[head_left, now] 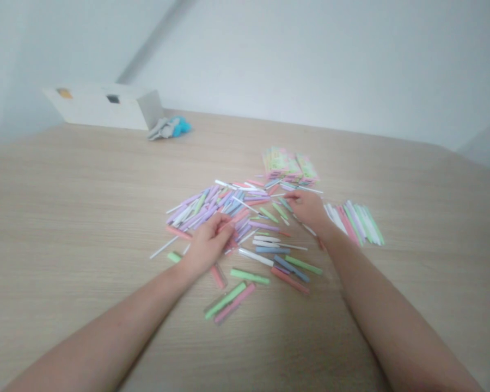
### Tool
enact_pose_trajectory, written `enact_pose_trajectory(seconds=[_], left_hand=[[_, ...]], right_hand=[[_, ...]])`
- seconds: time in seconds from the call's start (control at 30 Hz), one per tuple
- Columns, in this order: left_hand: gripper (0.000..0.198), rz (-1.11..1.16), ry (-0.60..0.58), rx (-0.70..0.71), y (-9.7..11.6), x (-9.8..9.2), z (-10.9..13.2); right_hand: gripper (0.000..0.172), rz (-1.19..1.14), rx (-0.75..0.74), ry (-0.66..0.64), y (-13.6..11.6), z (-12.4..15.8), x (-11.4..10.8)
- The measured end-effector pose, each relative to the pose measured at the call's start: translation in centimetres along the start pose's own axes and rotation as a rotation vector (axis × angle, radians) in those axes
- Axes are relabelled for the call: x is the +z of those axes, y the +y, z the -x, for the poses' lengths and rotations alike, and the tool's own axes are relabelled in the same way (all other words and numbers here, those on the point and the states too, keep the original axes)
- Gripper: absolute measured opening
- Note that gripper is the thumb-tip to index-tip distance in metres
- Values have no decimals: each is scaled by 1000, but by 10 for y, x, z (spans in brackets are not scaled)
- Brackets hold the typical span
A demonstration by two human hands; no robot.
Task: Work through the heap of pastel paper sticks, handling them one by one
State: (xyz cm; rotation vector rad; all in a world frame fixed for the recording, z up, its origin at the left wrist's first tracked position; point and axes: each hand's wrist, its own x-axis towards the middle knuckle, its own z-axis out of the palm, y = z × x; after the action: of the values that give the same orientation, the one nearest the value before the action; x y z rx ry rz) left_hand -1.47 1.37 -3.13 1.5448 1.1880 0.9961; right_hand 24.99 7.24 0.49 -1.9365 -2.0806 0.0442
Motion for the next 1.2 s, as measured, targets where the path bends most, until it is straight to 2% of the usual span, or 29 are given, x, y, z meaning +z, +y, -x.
enact_pose_trajectory(seconds=[0.1, 0.2, 0.33, 0.57, 0.77, 0.9, 1.2], left_hand=[[25, -22, 1, 5, -1, 0, 0], [23, -26, 1, -7, 0, 0, 0], [21, -25, 6, -15, 3, 0, 0], [21, -23, -1, -17, 3, 0, 0], [22, -40, -9, 4, 0, 0, 0], [23, -45, -7, 4, 0, -1, 1], [24, 16, 21, -9, 1, 0, -1]], right_hand=[[33, 20, 68, -5, 17, -3, -10], [29, 33, 64, -71, 24, -2, -11], [29, 46, 24, -133, 19, 2, -1], [24, 73, -24, -166, -2, 4, 12], [29, 73, -88, -161, -15, 4, 13], [35, 111, -39, -108, -9, -1, 7], [29, 155, 4, -73, -4, 1, 9]])
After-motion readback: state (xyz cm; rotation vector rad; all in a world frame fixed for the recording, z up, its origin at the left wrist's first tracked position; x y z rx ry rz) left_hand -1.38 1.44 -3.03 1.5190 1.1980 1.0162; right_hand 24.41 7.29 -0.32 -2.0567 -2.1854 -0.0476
